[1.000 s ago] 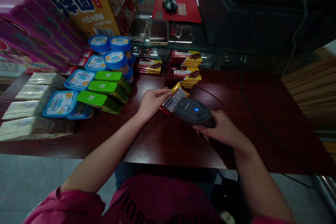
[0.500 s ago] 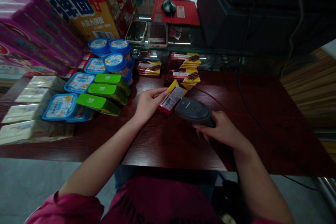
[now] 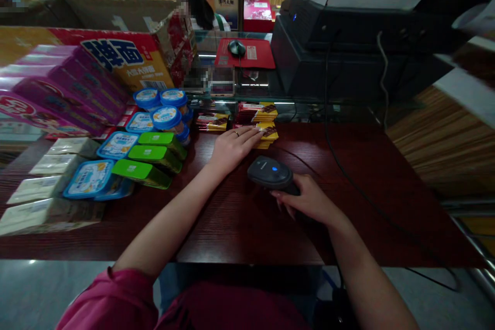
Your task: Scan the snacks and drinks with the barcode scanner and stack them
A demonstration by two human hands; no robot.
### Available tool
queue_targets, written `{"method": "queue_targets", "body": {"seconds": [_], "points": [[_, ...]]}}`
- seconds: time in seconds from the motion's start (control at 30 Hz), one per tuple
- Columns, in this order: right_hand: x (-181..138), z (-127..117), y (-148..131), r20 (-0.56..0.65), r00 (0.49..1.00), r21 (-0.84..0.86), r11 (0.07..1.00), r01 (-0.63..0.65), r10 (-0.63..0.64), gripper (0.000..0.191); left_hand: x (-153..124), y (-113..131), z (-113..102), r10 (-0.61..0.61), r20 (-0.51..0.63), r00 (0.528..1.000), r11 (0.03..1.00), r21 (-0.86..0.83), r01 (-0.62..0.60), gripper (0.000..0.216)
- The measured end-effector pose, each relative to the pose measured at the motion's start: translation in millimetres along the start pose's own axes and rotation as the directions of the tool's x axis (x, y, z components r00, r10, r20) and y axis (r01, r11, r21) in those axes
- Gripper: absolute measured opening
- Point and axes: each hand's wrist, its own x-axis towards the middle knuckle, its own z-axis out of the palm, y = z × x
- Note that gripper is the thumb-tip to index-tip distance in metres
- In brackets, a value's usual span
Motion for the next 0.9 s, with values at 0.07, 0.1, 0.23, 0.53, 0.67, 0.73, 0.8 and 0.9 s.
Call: {"method": "queue_targets", "body": {"seconds": [0.07, 0.1, 0.23, 0.53, 0.67, 0.73, 0.8, 0.9], "points": [[-0.1, -0.1, 0.7, -0.005, 1.000, 0.004, 1.000, -0.003, 0.003, 0.029, 1.1, -4.0, 9.6, 0.018, 0.014, 1.000, 0.999, 0.036, -0.019, 0.038], [-0.2, -0.1, 1.0, -0.006, 1.000, 0.004, 1.000, 0.001, -0.001, 0.029, 1.6, -6.1, 13.0, 0.016, 0.008, 1.000, 0.998, 0.053, -0.016, 0.038], [-0.7, 0.1, 0.4, -0.001, 1.000, -0.009, 1.000, 0.019, -0.019, 0.026, 6.3, -17.0, 20.3, 0.037, -0.014, 0.999, 0.998, 0.047, -0.037, 0.036], [3.4, 0.3, 4.6, -0.011, 0.999, 0.003, 0.999, -0.033, 0.033, 0.030, -3.5, -31.2, 4.4, 0.019, -0.122, 0.992, 1.000, 0.012, -0.018, 0.042], [3.1, -0.5, 6.2, -0.002, 0.998, 0.033, 0.998, -0.058, 0.058, 0.034, -18.6, -56.9, -8.2, -0.244, -0.367, 0.897, 0.953, 0.082, 0.293, 0.052], [2.8, -1.0, 5.2, 0.001, 0.998, 0.037, 0.997, -0.063, 0.063, 0.034, -24.7, -75.1, -6.1, -0.292, -0.345, 0.892, 0.928, 0.124, 0.352, 0.060], [2.7, -1.6, 4.2, -0.004, 0.997, 0.038, 0.997, -0.071, 0.072, 0.033, -28.3, -89.8, -0.4, -0.337, -0.254, 0.907, 0.909, 0.165, 0.384, 0.064], [3.3, -3.0, 4.1, -0.025, 0.996, 0.049, 0.996, -0.080, 0.081, 0.033, -29.6, -97.4, 4.7, -0.399, -0.135, 0.907, 0.881, 0.218, 0.420, 0.063]]}}
